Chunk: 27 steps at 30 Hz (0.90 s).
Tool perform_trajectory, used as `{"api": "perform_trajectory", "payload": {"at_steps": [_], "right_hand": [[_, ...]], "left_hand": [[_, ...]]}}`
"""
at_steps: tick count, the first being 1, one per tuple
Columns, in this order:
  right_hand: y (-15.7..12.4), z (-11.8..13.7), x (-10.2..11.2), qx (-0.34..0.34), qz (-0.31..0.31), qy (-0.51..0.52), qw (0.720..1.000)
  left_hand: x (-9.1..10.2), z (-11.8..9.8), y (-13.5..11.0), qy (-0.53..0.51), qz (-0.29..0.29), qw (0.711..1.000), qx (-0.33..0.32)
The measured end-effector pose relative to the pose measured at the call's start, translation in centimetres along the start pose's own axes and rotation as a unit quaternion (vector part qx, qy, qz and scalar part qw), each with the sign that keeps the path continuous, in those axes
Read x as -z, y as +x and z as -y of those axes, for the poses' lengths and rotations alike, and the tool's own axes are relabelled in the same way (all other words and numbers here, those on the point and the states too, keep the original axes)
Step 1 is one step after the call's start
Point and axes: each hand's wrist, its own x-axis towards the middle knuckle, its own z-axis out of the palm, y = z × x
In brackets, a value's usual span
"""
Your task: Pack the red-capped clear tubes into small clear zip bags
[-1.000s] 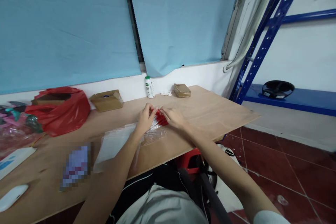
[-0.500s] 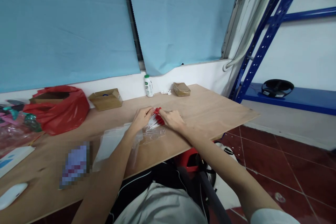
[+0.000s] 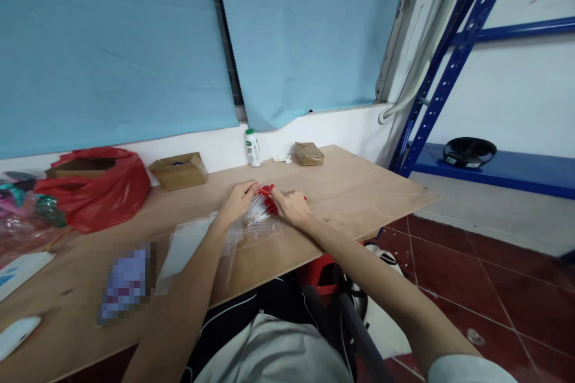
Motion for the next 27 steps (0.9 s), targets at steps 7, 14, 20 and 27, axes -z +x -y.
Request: {"api": "perform_trajectory", "payload": {"at_steps": [7,14,20,27], "right_hand": [[0.1,0.3,-0.4,-0.013,-0.018,0.028,0.999],[0.2,0.2,-1.1,-0.025,-0.03,0.036,0.999],[0.2,0.1,-1.1,-0.025,-0.031,0.039,0.998],[0.1,0.2,-1.0,-0.023,-0.029,0.037,0.999]], "left_hand": [[0.1,0.4,0.4,-0.008,-0.004,1.0,0.012],[-0.1,0.5,0.6,-0.031,-0.009,0.999,0.006],[0.1,0.3,0.7,-0.023,-0.008,1.0,0.012],[0.0,0.3,0.6,-0.013,-0.015,1.0,0.005]]}}
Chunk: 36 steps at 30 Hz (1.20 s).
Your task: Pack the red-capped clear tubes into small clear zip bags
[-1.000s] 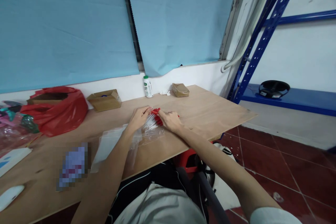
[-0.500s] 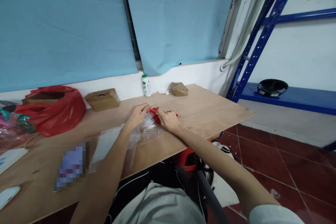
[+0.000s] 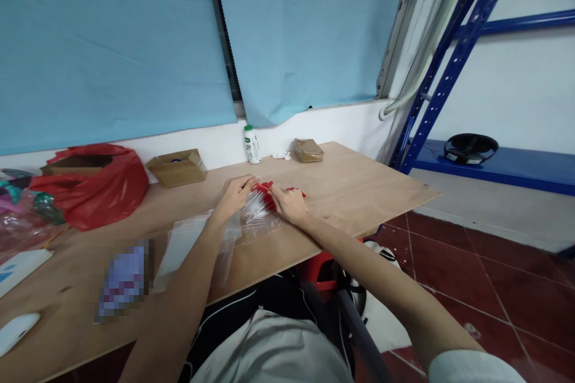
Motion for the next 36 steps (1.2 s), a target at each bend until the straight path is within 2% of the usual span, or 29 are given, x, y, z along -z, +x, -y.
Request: {"api": "perform_trajectory", "payload": {"at_steps": [7,12,14,17,19,21,23,25,27,30,33,36], "right_hand": [[0.2,0.0,0.0,-0.003,-0.013,0.015,1.0],[0.3,-0.1,0.3,-0.007,-0.048,0.093,0.994],[0.5,0.1,0.5,-0.001,-0.06,0.124,0.991],[1.0,0.4,1.0,0.025,-0.074,0.146,0.986],[1.4,0.5,1.4,0.053,-0.092,0.159,0.981],[1.9,0.4,1.7,0.068,-0.121,0.177,0.974],[2.4,0.2,2.0,0.067,-0.154,0.195,0.966],[2.9,-0.2,2.2,0.08,-0.179,0.204,0.959],[3.2,-0.6,2.1,0.128,-0.187,0.192,0.955],[3.3,-1.0,1.7,0.188,-0.168,0.146,0.957],[3.3,-1.3,1.2,0.164,-0.136,0.091,0.973],[3.1,-1.5,1.0,0.137,-0.127,0.064,0.98]], "left_hand": [[-0.4,-0.6,-0.2,0.001,0.021,1.0,-0.007],[-1.6,-1.4,-1.0,-0.109,0.034,0.993,0.007],[-2.2,-1.7,-1.0,-0.132,0.008,0.991,-0.015],[-2.9,-2.1,-0.7,-0.124,-0.075,0.989,-0.031],[-2.9,-2.0,-0.5,-0.149,-0.12,0.981,-0.022],[-2.8,-1.7,-0.3,-0.213,-0.136,0.967,0.006],[-2.5,-1.3,-0.2,-0.283,-0.113,0.951,0.049],[-2.1,-0.8,-0.2,-0.315,-0.057,0.943,0.091],[-1.8,-0.5,-0.4,-0.294,0.004,0.949,0.113],[-1.6,-0.2,-0.7,-0.17,0.047,0.98,0.092],[-1.5,-0.2,-1.1,0.006,0.066,0.997,0.031],[-1.4,-0.5,-1.6,0.115,0.098,0.988,0.013]]}}
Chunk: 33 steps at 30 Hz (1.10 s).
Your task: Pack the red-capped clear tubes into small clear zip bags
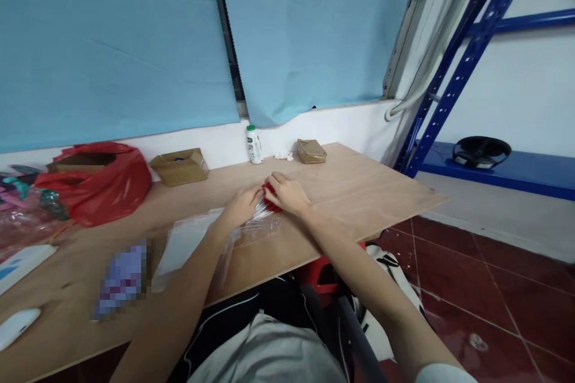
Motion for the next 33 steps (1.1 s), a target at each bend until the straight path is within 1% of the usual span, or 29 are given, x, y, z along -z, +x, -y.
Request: {"api": "perform_trajectory", "payload": {"at_steps": [4,9,13,18,21,24,27,30,33], "right_hand": [[-0.3,-0.2,0.3,0.008,0.006,0.011,1.0],[-0.4,-0.5,0.5,0.056,0.028,0.023,0.998],[-0.5,-0.5,0.2,0.07,0.034,0.059,0.995],[-0.7,-0.7,-0.4,0.025,0.035,0.18,0.983],[-0.8,-0.8,-0.7,-0.002,0.041,0.233,0.972],[-0.9,-0.9,-0.8,-0.019,0.05,0.255,0.965],[-0.9,-1.0,-0.9,-0.02,0.057,0.272,0.96],[-0.8,-1.1,-1.2,-0.012,0.052,0.275,0.96],[-0.7,-0.9,-1.4,0.003,0.046,0.265,0.963]], "left_hand": [[0.4,-0.5,-0.5,0.078,0.013,0.997,0.021],[0.9,-0.2,-0.6,0.109,0.042,0.993,0.0],[0.7,0.5,-0.6,0.087,0.042,0.995,0.0],[0.5,0.6,-0.7,0.082,0.022,0.996,-0.03],[0.5,0.4,-0.8,0.085,0.028,0.996,-0.017],[0.5,0.4,-0.9,0.071,0.027,0.997,-0.013],[0.3,0.6,-0.9,0.068,0.03,0.997,-0.03],[0.0,0.9,-0.8,0.047,0.033,0.998,-0.036],[-0.2,1.3,-0.7,0.0,0.017,0.999,-0.031]]}}
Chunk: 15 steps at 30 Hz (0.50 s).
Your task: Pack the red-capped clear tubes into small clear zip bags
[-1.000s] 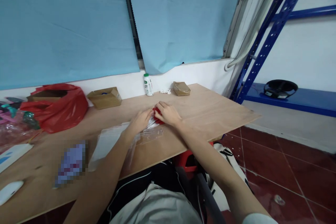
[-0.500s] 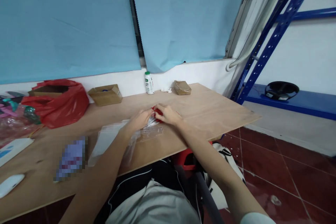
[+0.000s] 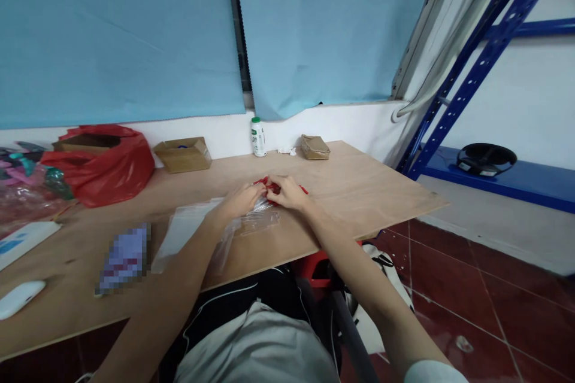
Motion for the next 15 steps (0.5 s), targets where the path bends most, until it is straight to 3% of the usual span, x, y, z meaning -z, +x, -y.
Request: {"api": "perform_trajectory", "payload": {"at_steps": [9,15], "right_hand": [[0.1,1.4,0.0,0.024,0.019,-0.088,0.996],[0.2,1.8,-0.2,0.045,0.035,-0.138,0.989]], "left_hand": [[0.4,-0.2,0.2,-0.026,0.011,1.0,-0.01],[0.5,0.2,0.3,-0.109,-0.013,0.994,0.003]]}}
